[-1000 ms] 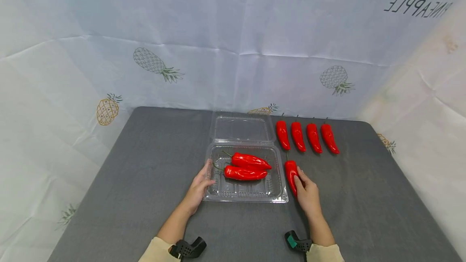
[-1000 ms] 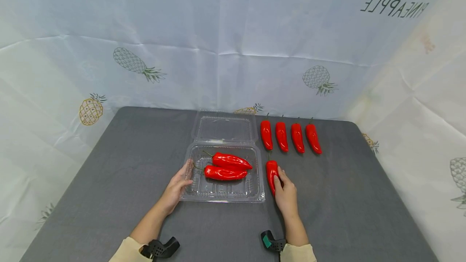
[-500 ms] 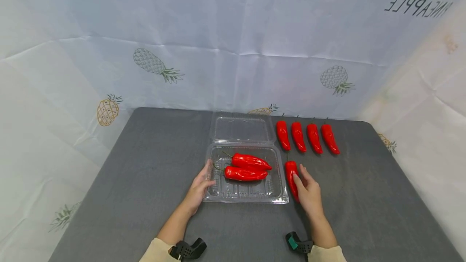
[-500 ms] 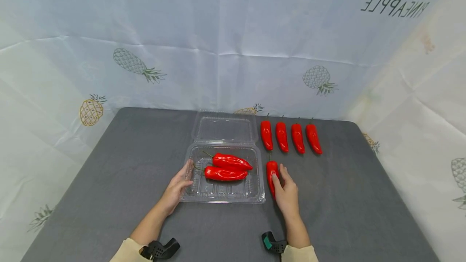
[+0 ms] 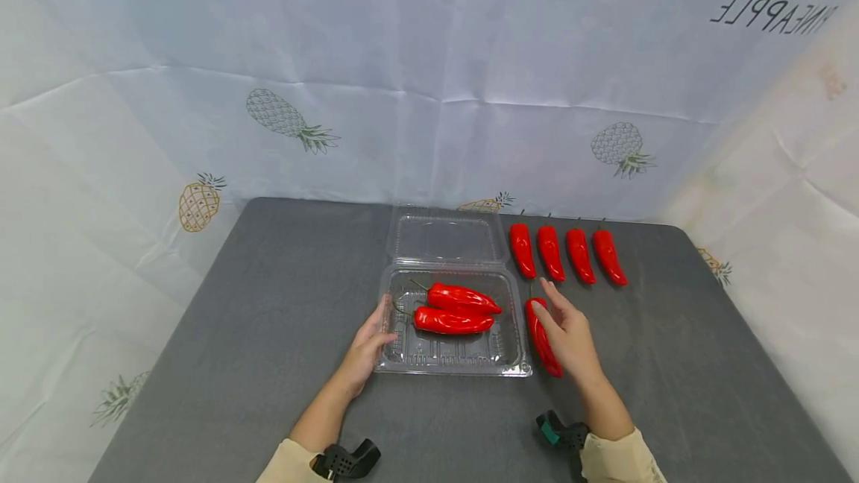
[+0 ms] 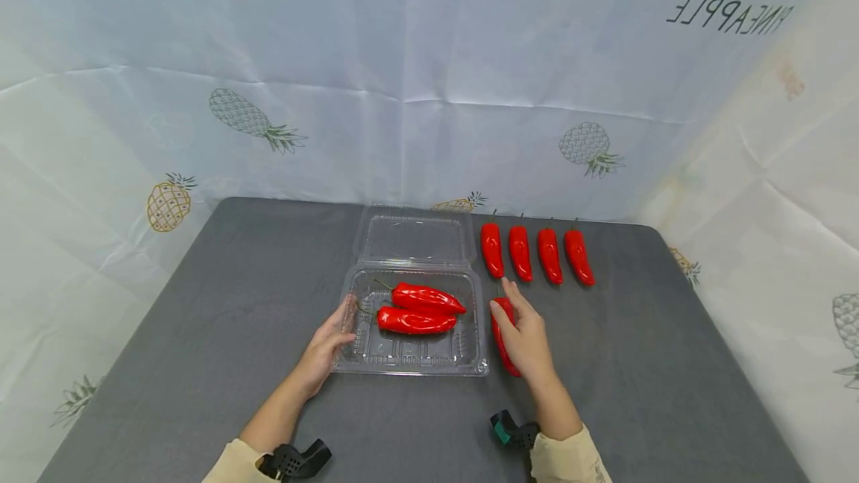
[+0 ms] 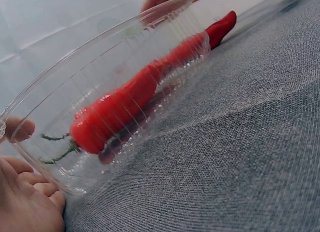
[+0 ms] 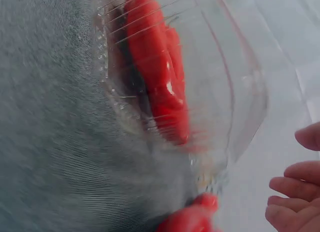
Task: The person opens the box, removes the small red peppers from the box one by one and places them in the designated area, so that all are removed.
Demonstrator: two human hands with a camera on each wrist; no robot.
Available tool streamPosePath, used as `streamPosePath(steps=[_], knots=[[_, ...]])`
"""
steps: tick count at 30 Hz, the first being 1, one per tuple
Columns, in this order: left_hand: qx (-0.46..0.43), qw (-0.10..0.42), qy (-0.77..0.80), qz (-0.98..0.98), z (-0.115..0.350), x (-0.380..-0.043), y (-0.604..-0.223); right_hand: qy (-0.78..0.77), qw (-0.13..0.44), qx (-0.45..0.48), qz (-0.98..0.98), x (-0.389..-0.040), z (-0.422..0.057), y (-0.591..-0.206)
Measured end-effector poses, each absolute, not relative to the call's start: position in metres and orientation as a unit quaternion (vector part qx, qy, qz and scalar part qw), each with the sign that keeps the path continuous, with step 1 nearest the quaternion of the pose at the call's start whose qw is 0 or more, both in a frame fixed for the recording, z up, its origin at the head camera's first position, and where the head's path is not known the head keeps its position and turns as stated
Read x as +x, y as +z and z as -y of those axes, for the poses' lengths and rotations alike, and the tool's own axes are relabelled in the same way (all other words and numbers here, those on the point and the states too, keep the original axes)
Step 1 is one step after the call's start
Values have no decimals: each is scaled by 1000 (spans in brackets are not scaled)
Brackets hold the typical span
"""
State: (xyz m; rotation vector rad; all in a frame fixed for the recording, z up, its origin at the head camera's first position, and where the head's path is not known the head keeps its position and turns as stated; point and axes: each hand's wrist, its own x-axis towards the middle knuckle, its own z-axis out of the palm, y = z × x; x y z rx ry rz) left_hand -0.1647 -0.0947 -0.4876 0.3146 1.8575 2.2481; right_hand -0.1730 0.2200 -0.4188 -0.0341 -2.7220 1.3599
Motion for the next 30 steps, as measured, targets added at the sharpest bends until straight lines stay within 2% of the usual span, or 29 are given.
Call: streamPosePath(steps=[9,19,30], knots=[[105,105,765,-627,95,-165,-489,388,-21,125,913,-189,-205,-399],[98,105,766,-627,96,-165,-488,358,-107,192,907,-199,-181,-393],[92,118,757,-636,96,-164,-485,294,-170,261,903,-209,-158,-385]])
